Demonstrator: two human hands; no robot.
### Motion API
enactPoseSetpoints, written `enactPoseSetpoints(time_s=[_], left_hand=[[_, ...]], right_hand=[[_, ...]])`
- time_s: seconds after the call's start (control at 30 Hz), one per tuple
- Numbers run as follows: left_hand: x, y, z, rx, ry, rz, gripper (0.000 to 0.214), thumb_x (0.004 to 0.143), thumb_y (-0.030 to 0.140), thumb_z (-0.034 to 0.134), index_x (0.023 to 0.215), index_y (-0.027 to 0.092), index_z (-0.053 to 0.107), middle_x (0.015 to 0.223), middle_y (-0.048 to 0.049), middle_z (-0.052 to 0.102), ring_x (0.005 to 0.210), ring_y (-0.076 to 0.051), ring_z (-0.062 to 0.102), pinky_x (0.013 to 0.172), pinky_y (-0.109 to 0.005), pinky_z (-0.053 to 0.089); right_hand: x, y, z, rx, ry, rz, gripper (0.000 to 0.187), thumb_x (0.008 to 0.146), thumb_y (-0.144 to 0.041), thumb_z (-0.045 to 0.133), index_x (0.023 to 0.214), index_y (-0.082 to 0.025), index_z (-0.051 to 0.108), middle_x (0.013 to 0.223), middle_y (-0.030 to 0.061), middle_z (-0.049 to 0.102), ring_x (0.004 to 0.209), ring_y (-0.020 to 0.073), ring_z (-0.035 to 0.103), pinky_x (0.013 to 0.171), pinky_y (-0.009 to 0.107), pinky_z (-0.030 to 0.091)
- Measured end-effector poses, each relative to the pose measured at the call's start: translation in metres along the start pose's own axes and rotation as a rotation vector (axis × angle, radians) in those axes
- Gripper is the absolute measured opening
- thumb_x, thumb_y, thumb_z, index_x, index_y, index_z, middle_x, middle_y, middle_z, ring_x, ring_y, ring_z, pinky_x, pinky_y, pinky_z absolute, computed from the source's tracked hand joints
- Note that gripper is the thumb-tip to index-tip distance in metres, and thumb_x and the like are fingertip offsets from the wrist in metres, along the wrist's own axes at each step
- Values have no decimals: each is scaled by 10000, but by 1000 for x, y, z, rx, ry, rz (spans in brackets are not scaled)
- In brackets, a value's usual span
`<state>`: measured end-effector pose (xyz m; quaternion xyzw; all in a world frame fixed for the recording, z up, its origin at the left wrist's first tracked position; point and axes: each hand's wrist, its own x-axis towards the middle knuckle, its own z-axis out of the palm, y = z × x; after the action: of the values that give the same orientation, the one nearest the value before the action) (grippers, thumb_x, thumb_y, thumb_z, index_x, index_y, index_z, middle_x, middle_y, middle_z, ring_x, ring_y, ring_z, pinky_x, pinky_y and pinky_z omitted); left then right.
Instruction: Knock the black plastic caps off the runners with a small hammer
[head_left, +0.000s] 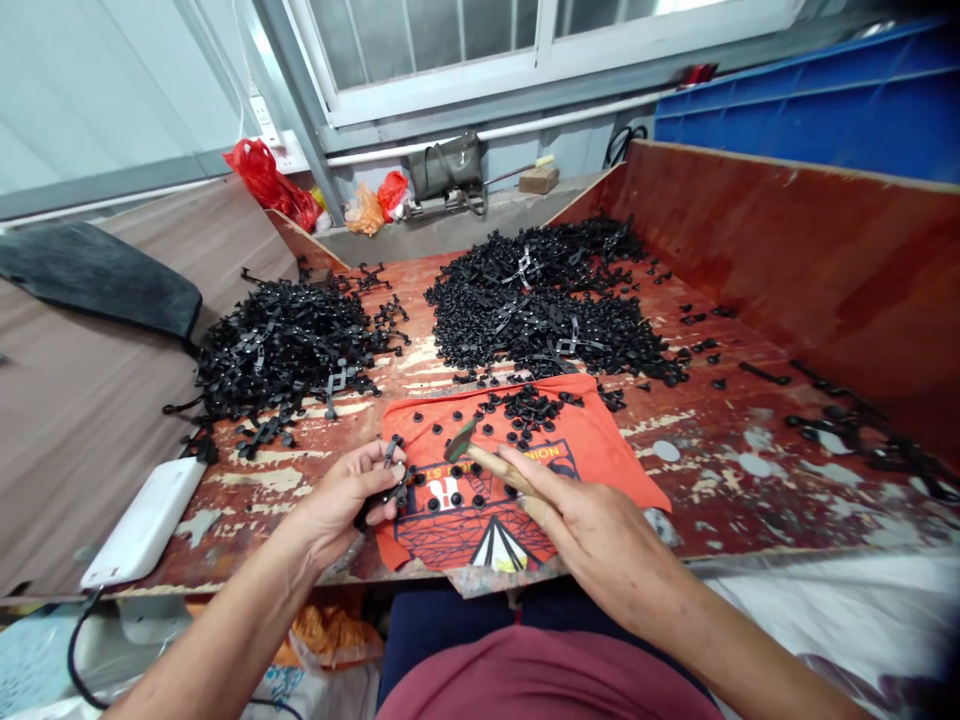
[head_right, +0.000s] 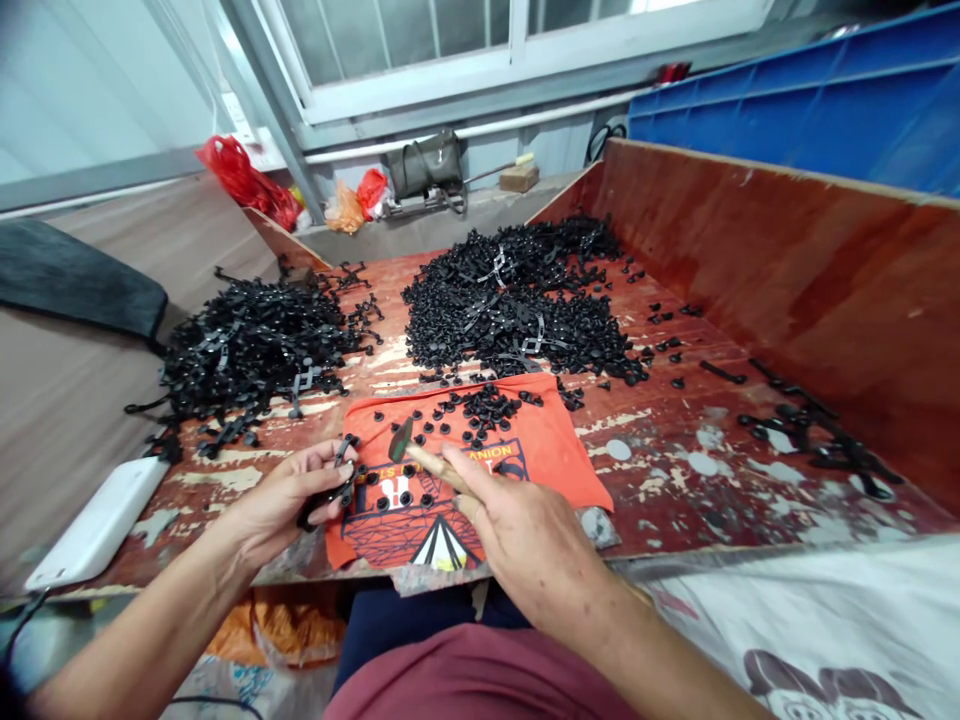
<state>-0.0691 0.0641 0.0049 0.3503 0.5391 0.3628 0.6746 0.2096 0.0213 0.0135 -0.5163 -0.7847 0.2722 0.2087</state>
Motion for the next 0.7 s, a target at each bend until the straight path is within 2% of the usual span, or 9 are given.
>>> enactPoseSetpoints(time_s=[0.1,0.33,0.57,0.7], left_hand=[[1,0,4,17,9,1,411,619,287,857,890,153,579,579,70,549,357,-28,468,343,-104,241],[3,-2,7,120,82,17,431,596,325,862,863,164,565,519,83,529,336,-48,481,311,-102,250],[2,-1,6,121,70,25,365,631,285,837,845,171,565,503,81,531,318,-54,478,307,-108,178],[2,2,5,135,50,3,362,623,272,833,839,167,563,496,80,526,315,-52,468,307,-112,162]], right_hand=[[0,1,2,-31,-12,1,620,1020,-197,431,1497,-551,252,1416,-103,564,1022,210,726,786,336,606],[-1,0,4,-38,-8,-31,584,1006,-183,425,1507,-465,325,1271,-29,695,914,190,744,730,295,600],[3,-9,3,-87,-5,-45,547,989,-208,458,1490,-419,405,1053,-11,781,825,205,749,689,290,574],[11,-18,8,-116,9,-74,524,991,-225,469,1493,-368,419,1017,13,784,803,204,738,671,275,536]])
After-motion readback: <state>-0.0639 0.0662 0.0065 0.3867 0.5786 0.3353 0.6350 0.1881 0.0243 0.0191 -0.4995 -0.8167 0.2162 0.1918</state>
